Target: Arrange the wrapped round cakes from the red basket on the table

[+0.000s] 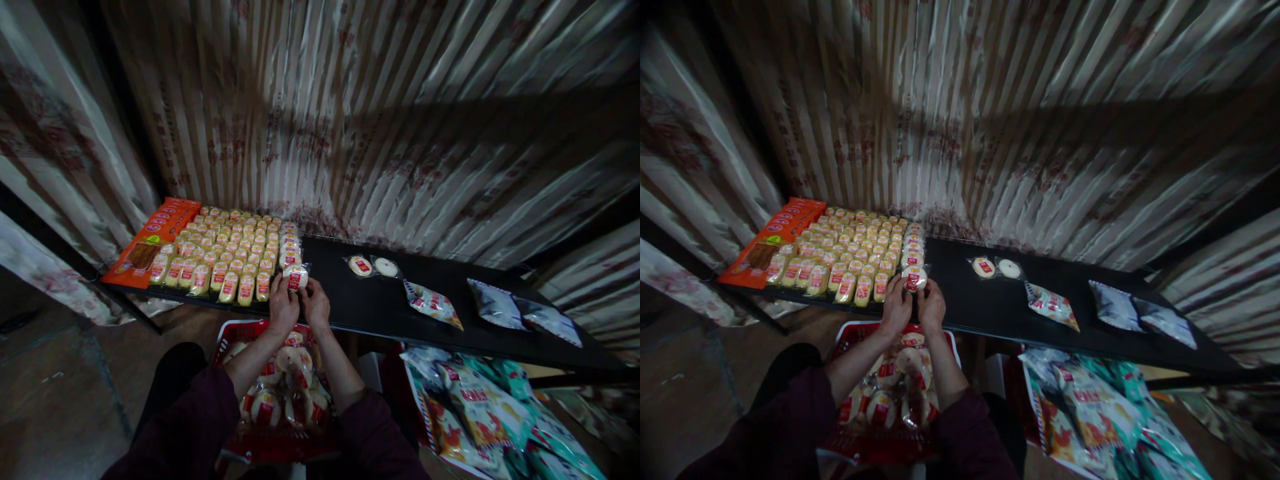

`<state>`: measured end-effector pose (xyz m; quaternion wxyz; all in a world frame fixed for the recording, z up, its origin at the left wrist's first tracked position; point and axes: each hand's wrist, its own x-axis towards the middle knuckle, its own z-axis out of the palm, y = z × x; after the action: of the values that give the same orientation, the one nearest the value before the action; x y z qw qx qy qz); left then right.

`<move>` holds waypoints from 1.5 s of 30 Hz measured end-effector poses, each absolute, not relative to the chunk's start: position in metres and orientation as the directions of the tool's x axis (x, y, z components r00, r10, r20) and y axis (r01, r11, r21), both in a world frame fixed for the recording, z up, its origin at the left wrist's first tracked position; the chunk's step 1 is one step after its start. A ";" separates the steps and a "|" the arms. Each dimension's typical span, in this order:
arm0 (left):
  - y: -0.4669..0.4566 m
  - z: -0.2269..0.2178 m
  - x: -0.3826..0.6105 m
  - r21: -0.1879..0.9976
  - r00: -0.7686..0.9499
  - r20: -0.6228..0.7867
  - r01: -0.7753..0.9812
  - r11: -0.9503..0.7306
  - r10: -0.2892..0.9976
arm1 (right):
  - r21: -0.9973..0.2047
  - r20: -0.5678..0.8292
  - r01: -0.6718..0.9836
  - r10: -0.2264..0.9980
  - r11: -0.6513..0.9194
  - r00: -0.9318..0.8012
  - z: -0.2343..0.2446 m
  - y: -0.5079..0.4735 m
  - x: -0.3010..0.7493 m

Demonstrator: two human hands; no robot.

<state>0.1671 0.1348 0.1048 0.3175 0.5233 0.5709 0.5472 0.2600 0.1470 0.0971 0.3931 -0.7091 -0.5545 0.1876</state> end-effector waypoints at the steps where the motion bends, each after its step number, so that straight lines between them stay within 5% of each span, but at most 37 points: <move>1: 0.137 0.105 0.168 0.955 -0.248 0.215 0.254 -0.151 0.945 | -0.757 0.177 0.649 0.933 -0.074 0.313 0.096 0.150 0.260; 14: 0.158 0.095 0.176 0.948 -0.257 0.189 0.301 -0.108 0.948 | -0.662 0.194 0.743 0.936 -0.096 0.294 0.087 0.171 0.260; 21: 0.164 0.094 0.175 0.857 -0.152 0.142 0.513 -0.045 0.978 | -0.589 0.168 0.799 0.949 -0.121 0.268 0.088 0.177 0.257; 29: 0.161 0.073 0.172 0.803 -0.036 0.279 0.556 -0.213 0.960 | -0.576 0.188 0.813 0.954 -0.084 0.232 0.085 0.180 0.257; 38: 0.163 0.061 0.177 0.613 0.047 0.387 0.733 -0.295 0.921 | -0.647 0.312 0.762 0.913 0.002 0.263 0.085 0.184 0.264; 45: 0.165 0.066 0.174 0.505 0.125 0.360 0.808 -0.305 0.925 | -0.793 0.204 0.610 0.944 0.004 0.259 0.086 0.212 0.257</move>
<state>0.1738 0.1654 0.0657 0.0931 0.7441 0.5820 0.3145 0.2565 0.2121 0.0865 0.4150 -0.6764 -0.5743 0.2012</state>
